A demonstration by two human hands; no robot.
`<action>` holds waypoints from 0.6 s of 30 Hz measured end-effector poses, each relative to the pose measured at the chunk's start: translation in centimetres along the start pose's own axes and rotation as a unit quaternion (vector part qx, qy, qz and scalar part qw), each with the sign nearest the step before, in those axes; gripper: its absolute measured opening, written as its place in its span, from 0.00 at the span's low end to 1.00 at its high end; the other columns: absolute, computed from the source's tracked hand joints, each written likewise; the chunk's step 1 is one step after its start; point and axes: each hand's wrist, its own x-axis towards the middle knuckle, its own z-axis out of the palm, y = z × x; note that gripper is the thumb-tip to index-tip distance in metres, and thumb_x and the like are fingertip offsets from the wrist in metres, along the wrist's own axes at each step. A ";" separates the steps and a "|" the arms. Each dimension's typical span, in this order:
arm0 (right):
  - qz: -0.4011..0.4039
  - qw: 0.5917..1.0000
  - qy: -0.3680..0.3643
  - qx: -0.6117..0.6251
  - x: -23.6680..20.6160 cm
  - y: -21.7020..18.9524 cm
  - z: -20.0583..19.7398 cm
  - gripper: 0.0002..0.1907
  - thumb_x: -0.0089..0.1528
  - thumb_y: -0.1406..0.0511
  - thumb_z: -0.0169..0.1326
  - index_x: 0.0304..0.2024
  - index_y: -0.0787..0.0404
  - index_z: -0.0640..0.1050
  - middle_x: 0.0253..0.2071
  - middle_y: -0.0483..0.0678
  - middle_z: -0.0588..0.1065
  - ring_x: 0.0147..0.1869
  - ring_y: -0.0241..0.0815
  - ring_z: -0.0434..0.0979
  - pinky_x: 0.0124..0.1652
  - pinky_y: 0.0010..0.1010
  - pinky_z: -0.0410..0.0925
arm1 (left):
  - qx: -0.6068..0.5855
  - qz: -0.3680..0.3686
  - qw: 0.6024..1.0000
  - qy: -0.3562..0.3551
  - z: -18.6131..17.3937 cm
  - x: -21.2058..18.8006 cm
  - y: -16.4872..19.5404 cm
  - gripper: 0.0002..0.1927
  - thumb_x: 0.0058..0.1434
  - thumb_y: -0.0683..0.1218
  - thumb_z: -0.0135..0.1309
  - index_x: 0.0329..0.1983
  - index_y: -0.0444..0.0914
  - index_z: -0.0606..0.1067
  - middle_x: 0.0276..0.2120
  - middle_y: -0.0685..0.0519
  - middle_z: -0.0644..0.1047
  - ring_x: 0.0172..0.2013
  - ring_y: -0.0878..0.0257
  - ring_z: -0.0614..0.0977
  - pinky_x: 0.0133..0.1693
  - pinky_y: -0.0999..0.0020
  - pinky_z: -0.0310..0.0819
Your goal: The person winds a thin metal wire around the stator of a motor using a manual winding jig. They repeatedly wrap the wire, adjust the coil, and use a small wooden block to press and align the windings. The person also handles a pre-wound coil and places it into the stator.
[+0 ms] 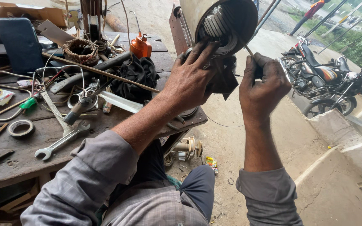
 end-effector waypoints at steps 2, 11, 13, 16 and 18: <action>0.012 1.000 -0.002 -0.005 0.1 -0.1 0.2 0.09 0.72 0.67 0.63 0.41 0.70 0.81 0.37 0.54 0.81 0.38 0.43 0.84 0.38 0.31 0.76 | -0.002 -0.002 1.000 0.000 0.1 0.0 0.0 0.36 0.55 0.43 0.63 0.69 0.48 0.71 0.74 0.40 0.52 0.72 0.41 0.54 0.62 0.29 0.60; 0.005 0.999 -0.006 -0.044 -0.3 1.1 3.0 0.07 0.70 0.68 0.63 0.40 0.68 0.82 0.37 0.54 0.82 0.41 0.46 0.85 0.42 0.36 0.76 | -0.001 -0.019 1.000 -0.015 0.1 0.2 0.4 0.30 0.55 0.46 0.62 0.63 0.46 0.74 0.73 0.40 0.49 0.73 0.38 0.49 0.62 0.23 0.56; 0.007 0.999 -0.010 -0.049 -0.1 1.6 3.6 0.05 0.68 0.70 0.63 0.40 0.67 0.82 0.36 0.54 0.82 0.41 0.46 0.85 0.42 0.36 0.77 | 0.008 -0.017 1.000 -0.009 0.0 0.2 0.4 0.31 0.54 0.45 0.62 0.64 0.46 0.75 0.74 0.41 0.50 0.74 0.40 0.49 0.62 0.24 0.57; 0.017 0.998 -0.022 -0.052 0.1 2.0 3.7 0.04 0.67 0.71 0.64 0.39 0.68 0.82 0.36 0.55 0.82 0.38 0.46 0.85 0.39 0.35 0.76 | 0.006 -0.033 0.998 -0.059 0.1 0.2 0.4 0.25 0.56 0.46 0.61 0.60 0.46 0.76 0.75 0.42 0.49 0.74 0.41 0.48 0.65 0.26 0.56; 0.027 0.999 -0.019 -0.034 0.2 1.9 3.7 0.03 0.67 0.72 0.63 0.41 0.68 0.82 0.38 0.55 0.82 0.40 0.47 0.85 0.41 0.34 0.77 | 0.009 -0.032 0.998 -0.055 0.2 0.1 0.3 0.24 0.57 0.46 0.61 0.59 0.47 0.77 0.75 0.42 0.49 0.74 0.41 0.48 0.65 0.25 0.56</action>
